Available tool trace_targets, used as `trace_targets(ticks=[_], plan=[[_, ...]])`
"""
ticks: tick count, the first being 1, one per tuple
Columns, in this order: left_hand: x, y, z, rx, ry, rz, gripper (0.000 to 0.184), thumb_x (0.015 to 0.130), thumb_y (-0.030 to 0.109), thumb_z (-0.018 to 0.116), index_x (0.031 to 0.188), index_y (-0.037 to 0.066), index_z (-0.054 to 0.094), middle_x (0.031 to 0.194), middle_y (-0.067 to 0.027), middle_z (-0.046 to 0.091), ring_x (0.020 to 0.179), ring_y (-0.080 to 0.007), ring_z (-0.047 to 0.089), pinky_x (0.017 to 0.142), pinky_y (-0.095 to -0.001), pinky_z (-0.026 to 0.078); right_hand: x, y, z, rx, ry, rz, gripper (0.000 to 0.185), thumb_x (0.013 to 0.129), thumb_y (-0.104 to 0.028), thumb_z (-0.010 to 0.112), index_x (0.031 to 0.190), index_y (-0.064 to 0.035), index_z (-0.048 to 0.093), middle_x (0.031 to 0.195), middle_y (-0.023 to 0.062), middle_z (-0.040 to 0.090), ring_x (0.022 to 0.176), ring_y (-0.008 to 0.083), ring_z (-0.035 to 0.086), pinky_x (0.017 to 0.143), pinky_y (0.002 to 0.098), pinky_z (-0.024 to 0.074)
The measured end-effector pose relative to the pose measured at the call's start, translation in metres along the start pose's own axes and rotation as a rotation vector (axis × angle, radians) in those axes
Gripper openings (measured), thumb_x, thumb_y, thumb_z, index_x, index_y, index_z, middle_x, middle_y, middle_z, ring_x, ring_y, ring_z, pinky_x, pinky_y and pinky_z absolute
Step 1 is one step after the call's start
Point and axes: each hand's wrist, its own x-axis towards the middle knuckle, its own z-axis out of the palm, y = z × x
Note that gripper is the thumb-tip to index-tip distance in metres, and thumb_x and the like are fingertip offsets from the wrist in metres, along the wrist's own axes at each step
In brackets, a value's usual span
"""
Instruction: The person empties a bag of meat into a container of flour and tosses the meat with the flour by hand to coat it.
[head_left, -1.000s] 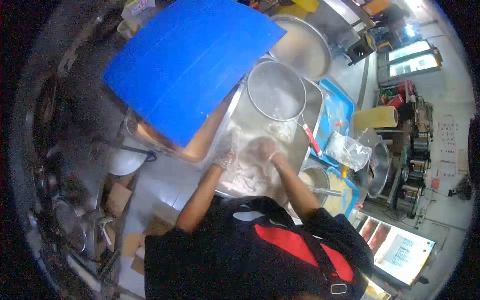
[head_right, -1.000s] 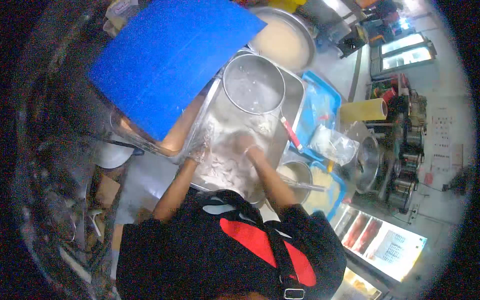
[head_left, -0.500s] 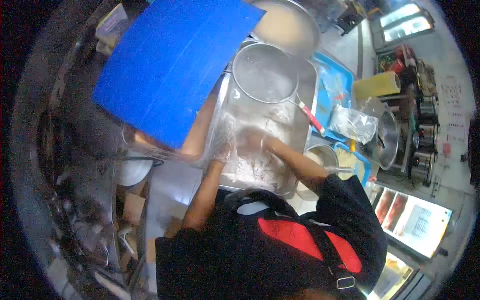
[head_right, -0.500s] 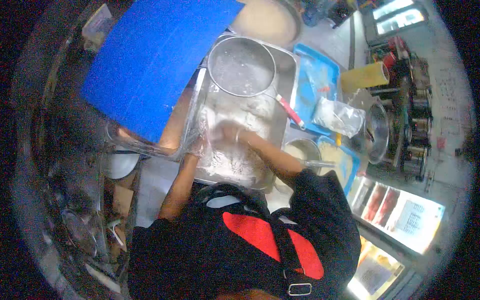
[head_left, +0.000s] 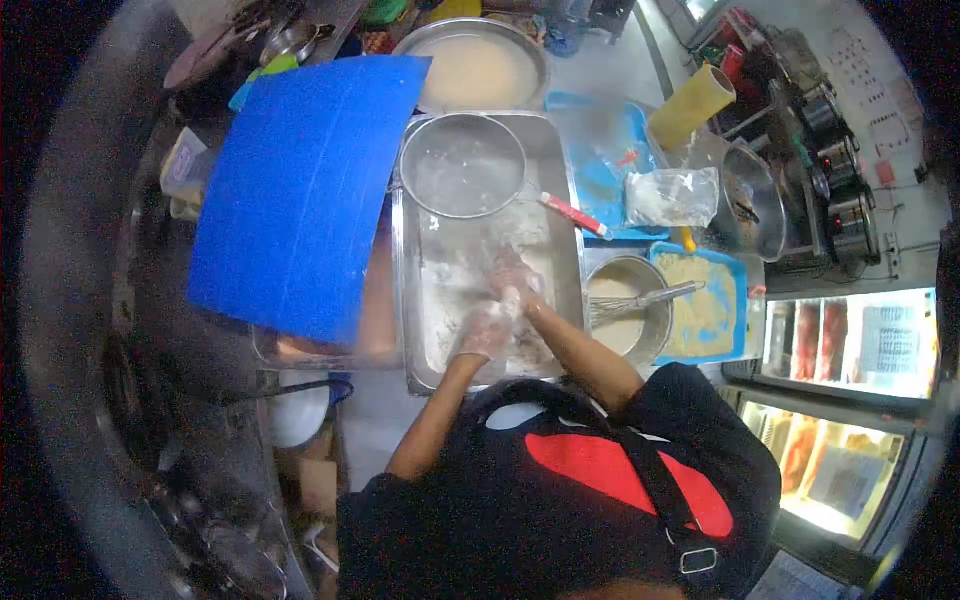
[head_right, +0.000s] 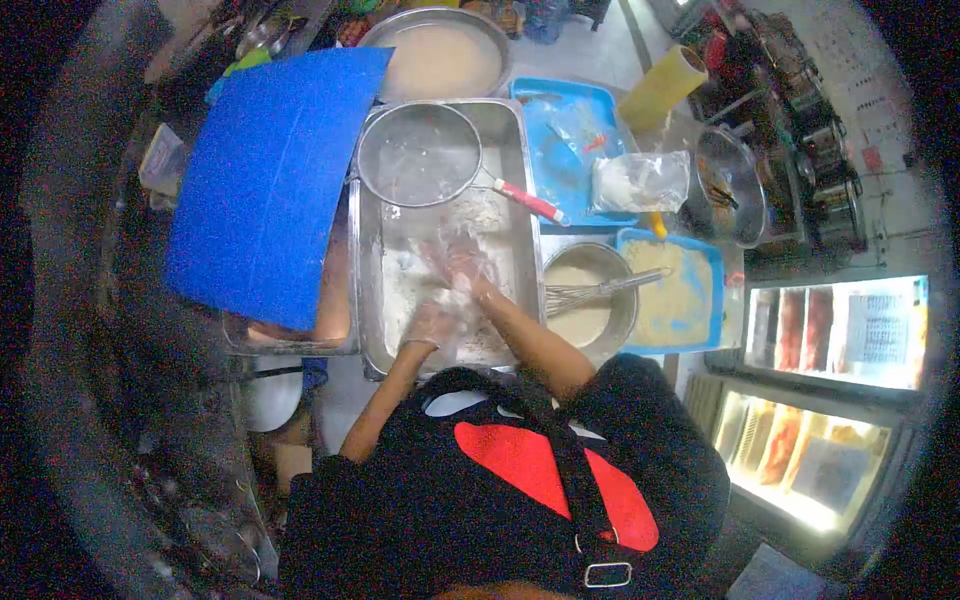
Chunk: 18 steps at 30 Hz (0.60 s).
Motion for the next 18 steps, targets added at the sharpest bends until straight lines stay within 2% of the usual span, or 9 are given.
trace_targets(ticks=[2, 4, 7, 9, 11, 12, 14, 18], plan=[[0.004, -0.032, 0.024, -0.138, -0.19, 0.09, 0.033, 0.076, 0.03, 0.042, 0.089, 0.002, 0.054, 0.084, -0.0184, 0.055, 0.076, -0.0292, 0.053, 0.07, -0.0392, 0.04, 0.019, 0.015, 0.006, -0.172, -0.07, 0.052, 0.035, 0.082, -0.023, 0.037, 0.11, -0.003, 0.041, 0.091, 0.0098, 0.053, 0.084, 0.0207, 0.05, 0.075, 0.0319, 0.0393], [0.01, 0.026, 0.003, 0.323, -0.521, -0.068, 0.03, 0.078, 0.025, 0.039, 0.094, 0.003, 0.052, 0.093, -0.0173, 0.053, 0.084, -0.0282, 0.051, 0.077, -0.0377, 0.038, 0.046, 0.062, 0.02, -0.263, -0.131, 0.109, 0.039, 0.083, -0.029, 0.033, 0.11, -0.0028, 0.042, 0.092, 0.0087, 0.055, 0.086, 0.0202, 0.052, 0.074, 0.0345, 0.0398], [-0.011, -0.033, -0.002, 0.693, -0.007, 0.291, 0.027, 0.08, 0.018, 0.034, 0.096, 0.004, 0.05, 0.095, -0.0156, 0.053, 0.085, -0.0303, 0.05, 0.08, -0.0378, 0.038, 0.087, 0.081, 0.017, -0.319, -0.133, 0.212, 0.038, 0.083, -0.029, 0.034, 0.109, -0.0032, 0.043, 0.092, 0.0091, 0.055, 0.086, 0.0204, 0.052, 0.074, 0.0343, 0.0404], [-0.028, -0.066, -0.015, 0.659, 0.042, 0.1, 0.028, 0.08, 0.018, 0.034, 0.097, 0.004, 0.05, 0.096, -0.0156, 0.052, 0.086, -0.0302, 0.05, 0.081, -0.0375, 0.037, 0.113, 0.085, 0.018, -0.308, -0.14, 0.207, 0.037, 0.082, -0.029, 0.035, 0.108, -0.0035, 0.044, 0.093, 0.0093, 0.055, 0.085, 0.0206, 0.052, 0.073, 0.0342, 0.0407], [-0.051, -0.074, -0.033, 0.565, 0.04, -0.187, 0.028, 0.08, 0.019, 0.034, 0.098, 0.005, 0.05, 0.097, -0.0155, 0.052, 0.087, -0.0301, 0.049, 0.081, -0.0371, 0.037, 0.133, 0.089, 0.024, -0.282, -0.163, 0.166, 0.037, 0.082, -0.029, 0.036, 0.106, -0.0038, 0.045, 0.093, 0.0096, 0.055, 0.085, 0.0207, 0.053, 0.073, 0.034, 0.0411], [-0.063, -0.071, -0.039, 0.545, 0.056, -0.261, 0.029, 0.08, 0.019, 0.034, 0.099, 0.005, 0.049, 0.098, -0.0155, 0.052, 0.087, -0.03, 0.049, 0.081, -0.0369, 0.037, 0.142, 0.087, 0.027, -0.273, -0.181, 0.137, 0.036, 0.082, -0.029, 0.036, 0.106, -0.0039, 0.046, 0.094, 0.0098, 0.055, 0.084, 0.0208, 0.053, 0.073, 0.034, 0.0413], [-0.078, -0.066, -0.042, 0.509, 0.1, -0.361, 0.03, 0.08, 0.02, 0.034, 0.1, 0.005, 0.049, 0.099, -0.0155, 0.051, 0.089, -0.0299, 0.049, 0.082, -0.0366, 0.037, 0.155, 0.081, 0.037, -0.249, -0.233, 0.079, 0.035, 0.081, -0.029, 0.037, 0.105, -0.0042, 0.047, 0.094, 0.01, 0.055, 0.084, 0.021, 0.053, 0.073, 0.0338, 0.0417], [-0.06, -0.073, -0.043, 0.453, 0.151, -0.401, 0.031, 0.08, 0.022, 0.034, 0.102, 0.006, 0.048, 0.102, -0.0155, 0.05, 0.091, -0.0297, 0.048, 0.083, -0.0358, 0.036, 0.151, 0.05, 0.043, -0.216, -0.364, -0.097, 0.034, 0.08, -0.028, 0.038, 0.102, -0.0048, 0.049, 0.095, 0.0106, 0.055, 0.083, 0.0213, 0.054, 0.072, 0.0336, 0.0424]])
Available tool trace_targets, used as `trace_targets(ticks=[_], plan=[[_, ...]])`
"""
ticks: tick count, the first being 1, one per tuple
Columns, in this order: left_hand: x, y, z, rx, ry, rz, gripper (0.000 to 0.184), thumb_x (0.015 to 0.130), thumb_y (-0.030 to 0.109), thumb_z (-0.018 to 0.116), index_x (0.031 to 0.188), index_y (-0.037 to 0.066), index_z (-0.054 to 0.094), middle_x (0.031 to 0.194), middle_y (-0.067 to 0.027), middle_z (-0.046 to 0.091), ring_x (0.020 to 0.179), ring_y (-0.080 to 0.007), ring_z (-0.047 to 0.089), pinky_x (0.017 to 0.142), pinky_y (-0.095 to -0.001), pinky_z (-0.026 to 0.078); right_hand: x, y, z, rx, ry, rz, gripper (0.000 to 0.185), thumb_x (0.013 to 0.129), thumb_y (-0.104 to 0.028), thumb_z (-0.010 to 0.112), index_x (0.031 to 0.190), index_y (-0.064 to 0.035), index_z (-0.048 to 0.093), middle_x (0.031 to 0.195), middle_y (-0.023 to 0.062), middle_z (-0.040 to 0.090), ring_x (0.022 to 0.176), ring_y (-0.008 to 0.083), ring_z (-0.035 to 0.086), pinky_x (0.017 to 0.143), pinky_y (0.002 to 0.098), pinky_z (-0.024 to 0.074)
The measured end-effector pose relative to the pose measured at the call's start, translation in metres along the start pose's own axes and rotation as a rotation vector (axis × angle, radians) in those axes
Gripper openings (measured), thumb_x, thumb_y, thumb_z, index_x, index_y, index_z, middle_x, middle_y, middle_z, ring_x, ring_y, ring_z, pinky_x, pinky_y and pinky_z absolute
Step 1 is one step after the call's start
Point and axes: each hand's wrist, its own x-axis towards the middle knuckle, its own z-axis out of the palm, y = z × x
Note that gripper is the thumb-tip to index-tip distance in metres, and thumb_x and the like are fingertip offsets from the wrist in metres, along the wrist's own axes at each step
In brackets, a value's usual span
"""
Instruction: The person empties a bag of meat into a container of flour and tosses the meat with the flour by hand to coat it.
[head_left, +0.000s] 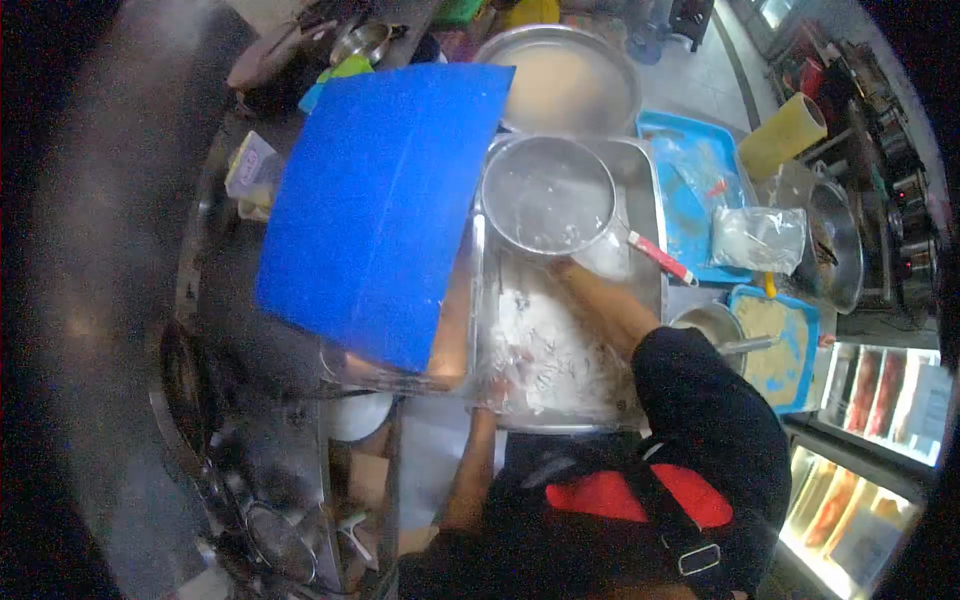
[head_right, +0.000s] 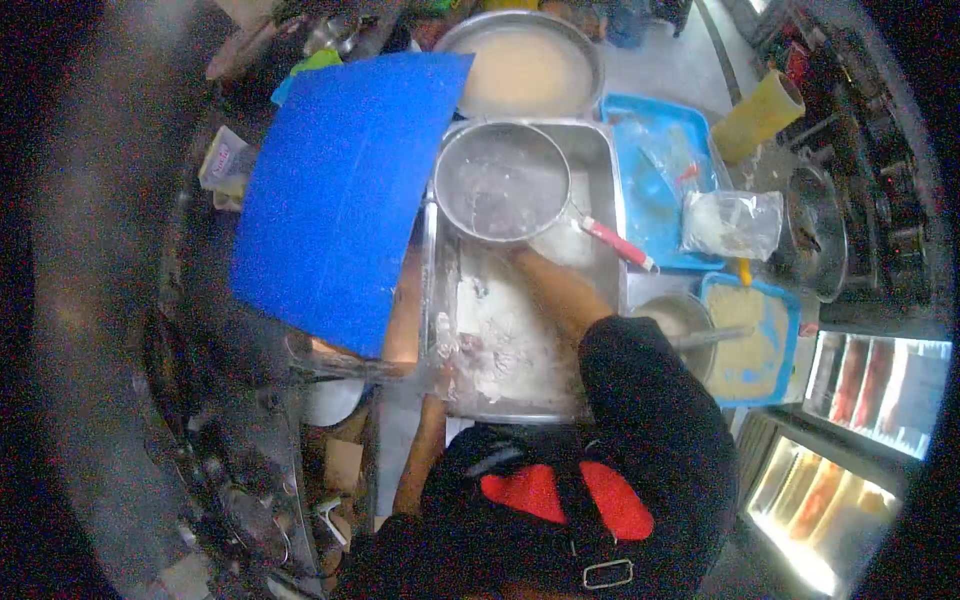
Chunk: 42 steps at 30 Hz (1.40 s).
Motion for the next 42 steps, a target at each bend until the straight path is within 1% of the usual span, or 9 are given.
trace_targets(ticks=[7, 12, 17, 19, 23, 26, 29, 33, 42], plan=[[0.028, -0.008, -0.001, -0.013, -0.044, 0.017, 0.035, 0.08, 0.024, 0.034, 0.107, 0.007, 0.047, 0.106, -0.0154, 0.048, 0.095, -0.0293, 0.047, 0.085, -0.0346, 0.035, -0.115, -0.047, 0.011, 0.288, -0.061, -0.45, 0.032, 0.079, -0.028, 0.041, 0.098, -0.0058, 0.053, 0.097, 0.0115, 0.055, 0.081, 0.0218, 0.055, 0.071, 0.0331, 0.0437], [0.052, 0.015, 0.004, -0.034, -0.28, -0.007, 0.037, 0.08, 0.026, 0.034, 0.11, 0.008, 0.046, 0.109, -0.0153, 0.047, 0.097, -0.029, 0.046, 0.086, -0.0337, 0.034, -0.192, -0.063, -0.05, -0.044, -0.068, 0.127, 0.031, 0.073, -0.032, 0.048, 0.081, -0.0045, 0.059, 0.074, 0.0161, 0.058, 0.069, 0.0227, 0.056, 0.064, 0.0313, 0.0442], [0.054, 0.064, -0.004, 0.085, -0.685, 0.051, 0.047, 0.078, 0.041, 0.035, 0.107, 0.006, 0.049, 0.112, -0.0177, 0.044, 0.105, -0.0292, 0.041, 0.093, -0.036, 0.027, -0.174, 0.001, 0.076, -0.09, -0.239, 0.169, 0.046, 0.071, -0.044, 0.049, 0.083, -0.0005, 0.058, 0.082, 0.0173, 0.058, 0.072, 0.0276, 0.055, 0.068, 0.0365, 0.042], [0.048, 0.084, -0.029, -0.015, -0.499, 0.147, 0.044, 0.077, 0.038, 0.039, 0.102, 0.004, 0.052, 0.105, -0.0167, 0.05, 0.096, -0.0281, 0.048, 0.085, -0.0358, 0.034, -0.208, -0.044, 0.038, -0.015, -0.061, 0.25, 0.047, 0.072, -0.043, 0.049, 0.082, 0.002, 0.057, 0.081, 0.0166, 0.058, 0.072, 0.027, 0.055, 0.067, 0.0368, 0.0423], [0.063, 0.078, -0.042, -0.214, -0.305, 0.029, 0.03, 0.076, 0.028, 0.047, 0.086, 0.002, 0.058, 0.082, -0.014, 0.058, 0.07, -0.0244, 0.056, 0.062, -0.0351, 0.044, -0.178, 0.02, 0.076, 1.055, 0.013, 0.507, 0.036, 0.078, -0.032, 0.047, 0.084, 0.0022, 0.056, 0.075, 0.0117, 0.056, 0.07, 0.0193, 0.054, 0.061, 0.0337, 0.0443], [0.063, 0.064, -0.025, -0.396, -0.026, 0.21, 0.019, 0.073, 0.019, 0.048, 0.074, 0.003, 0.058, 0.065, -0.0125, 0.055, 0.056, -0.0235, 0.053, 0.051, -0.0347, 0.042, -0.231, -0.051, -0.002, 0.987, 0.295, 0.176, 0.027, 0.08, -0.022, 0.042, 0.093, -0.0012, 0.053, 0.078, 0.0093, 0.057, 0.07, 0.016, 0.054, 0.059, 0.0285, 0.044], [0.072, 0.061, -0.032, -0.172, 0.219, 0.584, 0.015, 0.07, 0.013, 0.048, 0.065, 0.003, 0.058, 0.056, -0.0124, 0.052, 0.05, -0.0243, 0.052, 0.049, -0.0349, 0.041, -0.238, -0.06, -0.059, 0.18, 0.083, 0.174, 0.027, 0.079, -0.018, 0.038, 0.099, -0.0051, 0.051, 0.083, 0.0095, 0.057, 0.072, 0.0171, 0.054, 0.064, 0.0279, 0.0438], [0.046, 0.094, -0.084, 0.047, 0.267, 0.649, 0.012, 0.069, 0.011, 0.049, 0.065, 0.003, 0.057, 0.058, -0.0127, 0.053, 0.052, -0.023, 0.053, 0.051, -0.0342, 0.042, -0.216, -0.035, -0.053, 0.043, 0.617, -0.187, 0.032, 0.073, -0.031, 0.049, 0.087, -0.0042, 0.057, 0.074, 0.0096, 0.059, 0.06, 0.0203, 0.052, 0.056, 0.0338, 0.0425], [0.054, 0.08, -0.089, 0.085, 0.043, 0.493, 0.015, 0.071, 0.017, 0.052, 0.081, 0.007, 0.058, 0.068, -0.0086, 0.058, 0.064, -0.018, 0.056, 0.059, -0.0326, 0.044, -0.196, -0.06, 0.015, -0.052, -0.133, 0.019, 0.03, 0.064, -0.031, 0.055, 0.08, -0.0057, 0.06, 0.076, 0.013, 0.059, 0.067, 0.0259, 0.057, 0.061, 0.0344, 0.0444]])
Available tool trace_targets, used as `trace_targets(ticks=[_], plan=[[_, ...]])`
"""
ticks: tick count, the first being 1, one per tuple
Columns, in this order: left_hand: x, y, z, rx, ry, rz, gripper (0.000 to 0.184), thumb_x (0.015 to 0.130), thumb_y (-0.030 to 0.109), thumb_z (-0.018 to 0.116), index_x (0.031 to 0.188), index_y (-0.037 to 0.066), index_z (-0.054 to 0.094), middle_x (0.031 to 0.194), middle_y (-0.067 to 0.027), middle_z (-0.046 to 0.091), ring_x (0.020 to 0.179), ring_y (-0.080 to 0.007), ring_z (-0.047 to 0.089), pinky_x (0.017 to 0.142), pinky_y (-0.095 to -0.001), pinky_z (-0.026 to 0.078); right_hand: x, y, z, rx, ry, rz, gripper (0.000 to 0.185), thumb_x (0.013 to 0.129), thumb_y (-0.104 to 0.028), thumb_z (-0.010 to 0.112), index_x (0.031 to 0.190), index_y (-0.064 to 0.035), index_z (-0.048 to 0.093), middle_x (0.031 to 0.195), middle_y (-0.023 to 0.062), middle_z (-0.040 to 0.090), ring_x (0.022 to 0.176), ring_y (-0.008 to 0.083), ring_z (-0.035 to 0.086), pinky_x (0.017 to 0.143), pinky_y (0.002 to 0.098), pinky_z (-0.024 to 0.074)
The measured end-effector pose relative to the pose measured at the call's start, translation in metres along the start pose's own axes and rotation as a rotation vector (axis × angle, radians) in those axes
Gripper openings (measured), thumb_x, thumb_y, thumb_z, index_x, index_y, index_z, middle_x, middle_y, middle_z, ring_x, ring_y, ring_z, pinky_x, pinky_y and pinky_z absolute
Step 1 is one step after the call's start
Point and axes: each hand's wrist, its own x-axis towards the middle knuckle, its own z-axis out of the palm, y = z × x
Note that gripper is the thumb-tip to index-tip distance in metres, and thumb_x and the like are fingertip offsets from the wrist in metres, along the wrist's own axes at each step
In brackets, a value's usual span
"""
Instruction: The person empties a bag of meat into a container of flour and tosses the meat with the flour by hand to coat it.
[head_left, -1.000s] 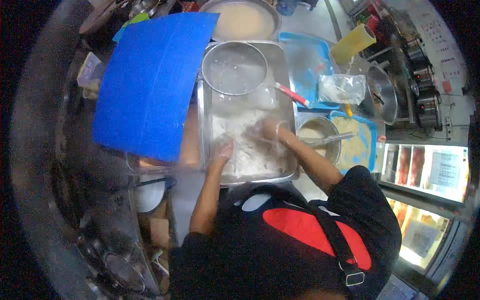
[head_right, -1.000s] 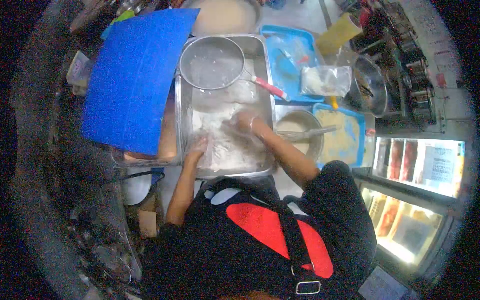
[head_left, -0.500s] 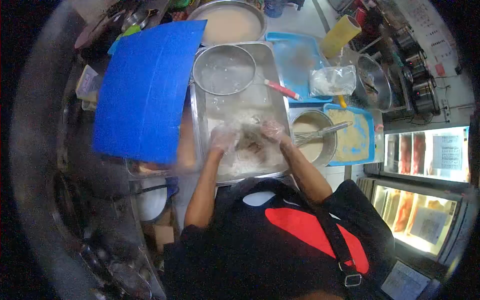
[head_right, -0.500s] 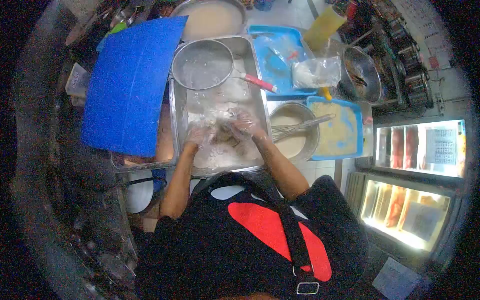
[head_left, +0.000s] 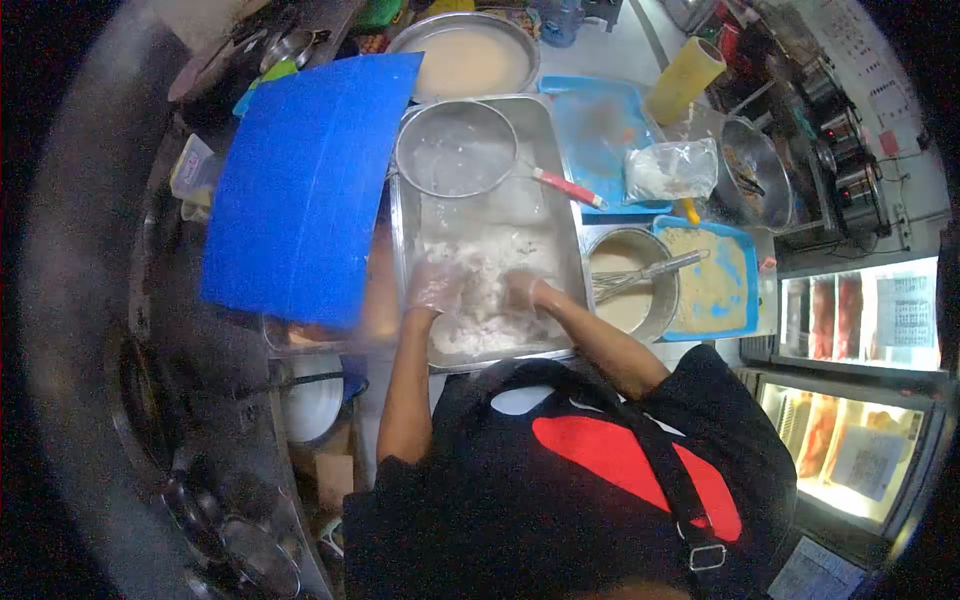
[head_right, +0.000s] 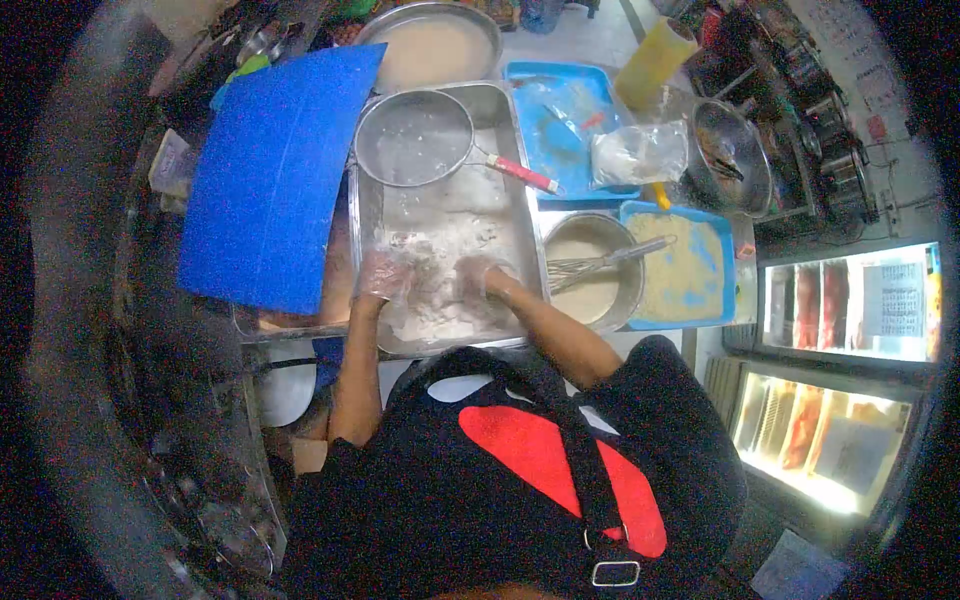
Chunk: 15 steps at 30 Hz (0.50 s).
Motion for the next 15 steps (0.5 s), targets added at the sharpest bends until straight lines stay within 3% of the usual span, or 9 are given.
trace_targets(ticks=[1, 3, 5, 7, 9, 12, 14, 15], plan=[[0.0, 0.014, -0.011, 0.083, -0.047, -0.01, 0.018, 0.073, 0.02, 0.051, 0.083, 0.007, 0.058, 0.069, -0.008, 0.058, 0.065, -0.0178, 0.056, 0.06, -0.0333, 0.044, -0.015, -0.003, -0.012, 0.04, 0.16, -0.01, 0.031, 0.064, -0.03, 0.057, 0.083, -0.0064, 0.06, 0.077, 0.0124, 0.059, 0.069, 0.0255, 0.057, 0.062, 0.0341, 0.0445], [0.0, 0.037, -0.033, 0.395, -0.045, 0.177, 0.024, 0.075, 0.026, 0.049, 0.084, 0.005, 0.056, 0.07, -0.0076, 0.058, 0.068, -0.0177, 0.056, 0.061, -0.0348, 0.043, -0.054, -0.018, -0.043, 0.128, 0.461, -0.038, 0.033, 0.064, -0.029, 0.06, 0.089, -0.0077, 0.059, 0.079, 0.0112, 0.059, 0.073, 0.0247, 0.056, 0.066, 0.0336, 0.0447], [-0.008, -0.029, 0.048, -0.575, 0.199, 0.082, 0.027, 0.075, 0.029, 0.047, 0.082, 0.005, 0.056, 0.071, -0.0077, 0.057, 0.067, -0.0198, 0.055, 0.06, -0.0365, 0.042, -0.055, -0.005, -0.041, 0.118, 0.601, -0.031, 0.035, 0.065, -0.029, 0.059, 0.091, -0.0064, 0.057, 0.081, 0.0119, 0.059, 0.074, 0.0243, 0.056, 0.067, 0.0325, 0.0442], [-0.005, 0.023, -0.011, 0.194, 0.153, 0.057, 0.027, 0.073, 0.03, 0.048, 0.072, 0.004, 0.056, 0.063, -0.0097, 0.055, 0.059, -0.0244, 0.053, 0.056, -0.0382, 0.039, -0.06, -0.013, -0.063, 0.128, 0.509, 0.096, 0.037, 0.067, -0.029, 0.058, 0.094, -0.0053, 0.055, 0.083, 0.0129, 0.058, 0.075, 0.0241, 0.055, 0.068, 0.0313, 0.0437], [-0.006, -0.012, 0.02, 0.185, -0.024, -0.001, 0.029, 0.075, 0.03, 0.048, 0.087, 0.005, 0.056, 0.08, -0.0117, 0.057, 0.075, -0.0244, 0.054, 0.07, -0.0367, 0.04, -0.086, -0.05, -0.117, 0.153, 0.159, 0.322, 0.038, 0.069, -0.03, 0.056, 0.098, -0.0044, 0.053, 0.087, 0.0142, 0.056, 0.077, 0.0238, 0.054, 0.07, 0.03, 0.0431], [0.007, -0.006, 0.001, -0.05, -0.085, -0.174, 0.028, 0.076, 0.025, 0.049, 0.095, 0.004, 0.055, 0.089, -0.0128, 0.058, 0.08, -0.0232, 0.055, 0.074, -0.0354, 0.042, -0.07, -0.018, -0.087, 0.367, 0.692, -0.194, 0.033, 0.069, -0.022, 0.057, 0.095, -0.0018, 0.053, 0.081, 0.0151, 0.057, 0.07, 0.0235, 0.054, 0.064, 0.03, 0.0444], [0.006, 0.003, -0.006, -0.14, -0.058, -0.272, 0.026, 0.075, 0.019, 0.051, 0.094, 0.003, 0.054, 0.088, -0.0121, 0.058, 0.078, -0.0213, 0.056, 0.072, -0.034, 0.044, -0.058, -0.006, -0.074, 0.516, 0.486, 0.044, 0.033, 0.068, -0.022, 0.058, 0.095, -0.0037, 0.053, 0.082, 0.0131, 0.057, 0.074, 0.0229, 0.054, 0.067, 0.0308, 0.0441], [0.007, 0.008, -0.009, -0.111, -0.032, -0.293, 0.025, 0.074, 0.017, 0.052, 0.094, 0.002, 0.054, 0.088, -0.0113, 0.058, 0.077, -0.02, 0.056, 0.071, -0.0328, 0.044, -0.058, -0.003, -0.068, 0.534, 0.515, 0.043, 0.032, 0.069, -0.02, 0.058, 0.095, -0.0036, 0.053, 0.081, 0.0121, 0.057, 0.073, 0.0222, 0.054, 0.067, 0.0305, 0.044]])
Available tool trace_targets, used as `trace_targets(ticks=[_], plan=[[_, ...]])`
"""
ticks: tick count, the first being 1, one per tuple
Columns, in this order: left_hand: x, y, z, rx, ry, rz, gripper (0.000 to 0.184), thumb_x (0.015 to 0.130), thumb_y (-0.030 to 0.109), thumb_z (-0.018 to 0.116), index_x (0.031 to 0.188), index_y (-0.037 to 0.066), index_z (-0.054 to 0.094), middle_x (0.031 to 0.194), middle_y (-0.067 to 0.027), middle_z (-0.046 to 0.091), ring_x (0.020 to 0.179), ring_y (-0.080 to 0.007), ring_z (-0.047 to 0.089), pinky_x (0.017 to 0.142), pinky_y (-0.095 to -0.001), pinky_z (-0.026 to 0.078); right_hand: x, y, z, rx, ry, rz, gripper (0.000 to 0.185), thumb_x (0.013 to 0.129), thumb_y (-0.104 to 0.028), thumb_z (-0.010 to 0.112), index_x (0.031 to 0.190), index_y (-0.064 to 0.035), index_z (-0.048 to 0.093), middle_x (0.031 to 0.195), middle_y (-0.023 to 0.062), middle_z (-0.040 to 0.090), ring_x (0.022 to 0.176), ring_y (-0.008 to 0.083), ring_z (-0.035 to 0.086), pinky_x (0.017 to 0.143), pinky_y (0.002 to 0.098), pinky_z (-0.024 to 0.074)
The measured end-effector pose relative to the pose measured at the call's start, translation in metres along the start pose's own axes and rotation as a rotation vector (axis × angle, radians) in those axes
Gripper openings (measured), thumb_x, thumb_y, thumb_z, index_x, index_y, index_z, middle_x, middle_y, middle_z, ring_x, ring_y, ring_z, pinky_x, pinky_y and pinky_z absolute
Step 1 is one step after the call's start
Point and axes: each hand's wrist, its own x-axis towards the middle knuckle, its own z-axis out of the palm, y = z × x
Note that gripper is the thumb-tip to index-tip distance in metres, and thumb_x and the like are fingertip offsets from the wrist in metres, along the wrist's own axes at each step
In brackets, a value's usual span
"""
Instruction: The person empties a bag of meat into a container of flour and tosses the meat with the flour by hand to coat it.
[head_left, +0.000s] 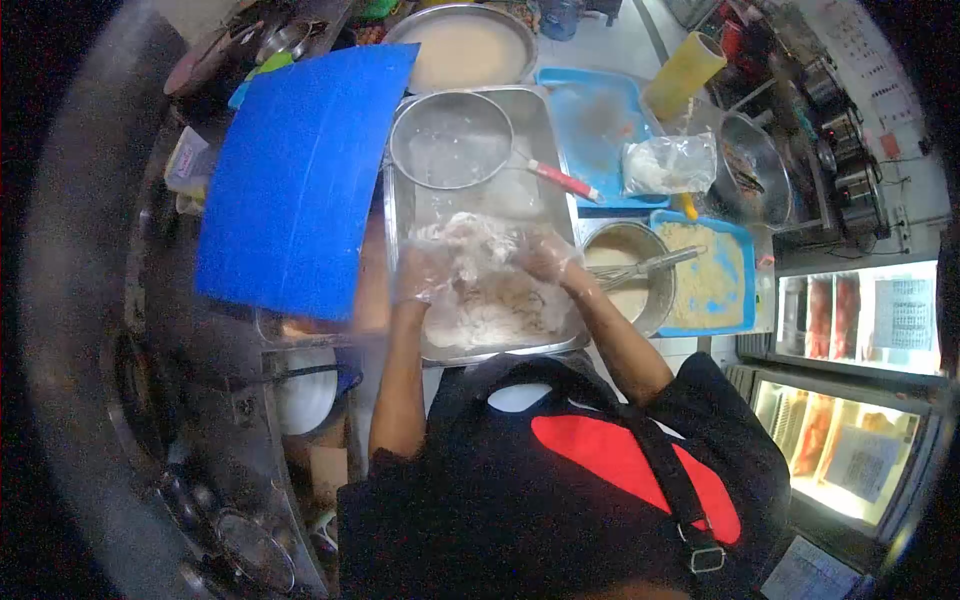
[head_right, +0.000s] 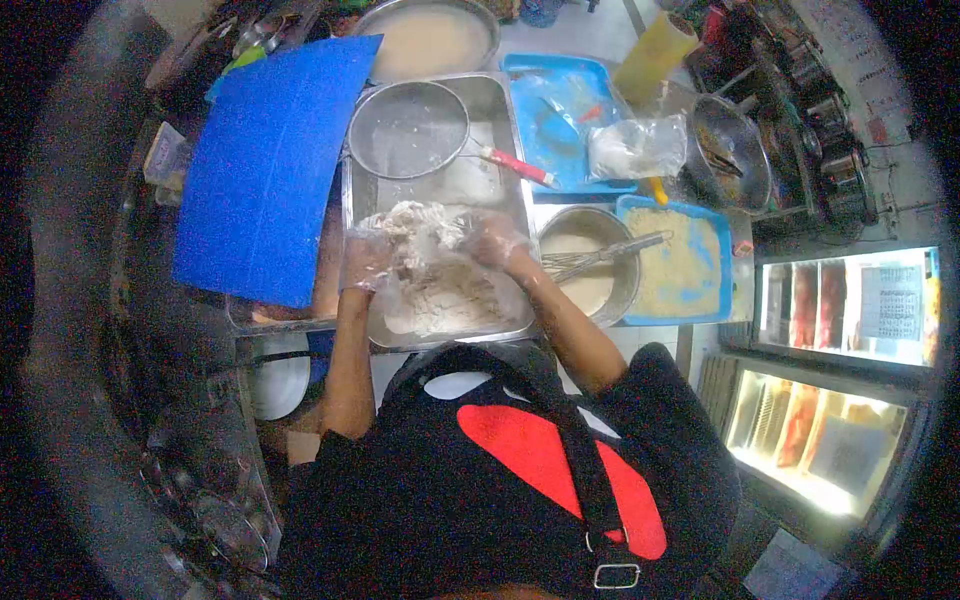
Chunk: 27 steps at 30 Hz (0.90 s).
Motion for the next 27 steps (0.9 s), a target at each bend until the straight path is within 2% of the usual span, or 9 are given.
trace_targets(ticks=[2, 5, 9, 11, 15, 19, 22, 24, 27], plan=[[-0.015, 0.022, -0.007, -1.123, 0.007, -0.049, 0.024, 0.073, 0.01, 0.052, 0.095, 0.0, 0.054, 0.085, -0.0069, 0.059, 0.075, -0.0163, 0.055, 0.068, -0.0286, 0.045, -0.004, -0.004, -0.003, 0.021, 0.151, -0.179, 0.028, 0.069, -0.016, 0.056, 0.093, -0.0026, 0.053, 0.076, 0.01, 0.057, 0.071, 0.0204, 0.053, 0.066, 0.0293, 0.0438], [-0.004, 0.008, -0.001, -0.217, 0.152, 0.212, 0.016, 0.071, 0.014, 0.053, 0.076, 0.0, 0.059, 0.074, -0.0144, 0.059, 0.066, -0.021, 0.056, 0.057, -0.0334, 0.044, -0.012, -0.038, -0.022, -0.132, 0.034, -0.013, 0.024, 0.07, -0.012, 0.055, 0.091, -0.0001, 0.053, 0.072, 0.011, 0.056, 0.067, 0.02, 0.053, 0.061, 0.0301, 0.0436], [-0.004, 0.013, 0.008, -0.603, 0.146, 0.123, 0.02, 0.071, 0.019, 0.055, 0.075, 0.0, 0.06, 0.064, -0.0117, 0.058, 0.055, -0.0205, 0.054, 0.06, -0.0326, 0.044, 0.014, 0.016, 0.003, -0.336, 0.435, -0.344, 0.028, 0.069, -0.014, 0.057, 0.093, -0.0017, 0.052, 0.075, 0.0114, 0.057, 0.065, 0.0198, 0.053, 0.059, 0.0303, 0.0447], [-0.01, 0.027, 0.002, -0.657, 0.198, 0.16, 0.022, 0.072, 0.022, 0.055, 0.07, 0.001, 0.06, 0.055, -0.0101, 0.055, 0.048, -0.0225, 0.051, 0.062, -0.0326, 0.044, -0.003, 0.01, 0.013, 0.077, 0.226, 0.05, 0.026, 0.07, -0.013, 0.052, 0.092, 0.0002, 0.051, 0.079, 0.0115, 0.055, 0.071, 0.0219, 0.052, 0.063, 0.0299, 0.0437], [0.009, 0.007, 0.01, -0.644, 0.054, 0.222, 0.025, 0.079, 0.024, 0.044, 0.087, 0.004, 0.056, 0.077, -0.013, 0.056, 0.07, -0.0219, 0.053, 0.075, -0.0334, 0.042, 0.001, 0.001, -0.001, 0.164, 0.138, -0.073, 0.042, 0.07, -0.031, 0.056, 0.098, -0.001, 0.049, 0.087, 0.0152, 0.054, 0.077, 0.0227, 0.053, 0.068, 0.0316, 0.0444], [0.006, -0.001, 0.015, 0.268, -0.234, 0.121, 0.032, 0.08, 0.027, 0.04, 0.1, 0.005, 0.052, 0.094, -0.0133, 0.054, 0.087, -0.0213, 0.05, 0.081, -0.0328, 0.039, -0.011, -0.005, -0.012, -0.168, -0.038, 0.012, 0.041, 0.072, -0.035, 0.054, 0.099, -0.0039, 0.05, 0.087, 0.0143, 0.055, 0.077, 0.0209, 0.054, 0.073, 0.0313, 0.043], [0.001, -0.004, 0.046, 0.338, -0.518, -0.017, 0.034, 0.081, 0.027, 0.04, 0.104, 0.004, 0.05, 0.102, -0.0119, 0.051, 0.094, -0.0208, 0.048, 0.083, -0.0312, 0.037, 0.013, 0.131, 0.074, -0.148, -0.26, -0.064, 0.049, 0.066, -0.045, 0.057, 0.095, -0.0051, 0.056, 0.086, 0.0146, 0.057, 0.077, 0.0228, 0.055, 0.072, 0.0331, 0.0419], [-0.01, -0.01, 0.069, 0.377, -0.702, -0.124, 0.036, 0.082, 0.028, 0.04, 0.107, 0.004, 0.049, 0.108, -0.0109, 0.049, 0.099, -0.0206, 0.046, 0.085, -0.0302, 0.036, -0.009, 0.124, 0.094, -0.387, -0.381, -0.117, 0.04, 0.071, -0.037, 0.055, 0.083, 0.0014, 0.057, 0.068, 0.0126, 0.056, 0.055, 0.0224, 0.049, 0.059, 0.0316, 0.0428], [-0.034, -0.009, 0.094, -0.649, -0.405, -0.248, 0.037, 0.082, 0.029, 0.04, 0.105, 0.002, 0.049, 0.106, -0.0098, 0.05, 0.095, -0.0207, 0.048, 0.079, -0.0299, 0.039, -0.028, 0.0, 0.055, -0.303, -0.448, 0.376, 0.037, 0.074, -0.037, 0.053, 0.083, -0.0014, 0.059, 0.066, 0.012, 0.055, 0.056, 0.0192, 0.049, 0.058, 0.0294, 0.0419]])
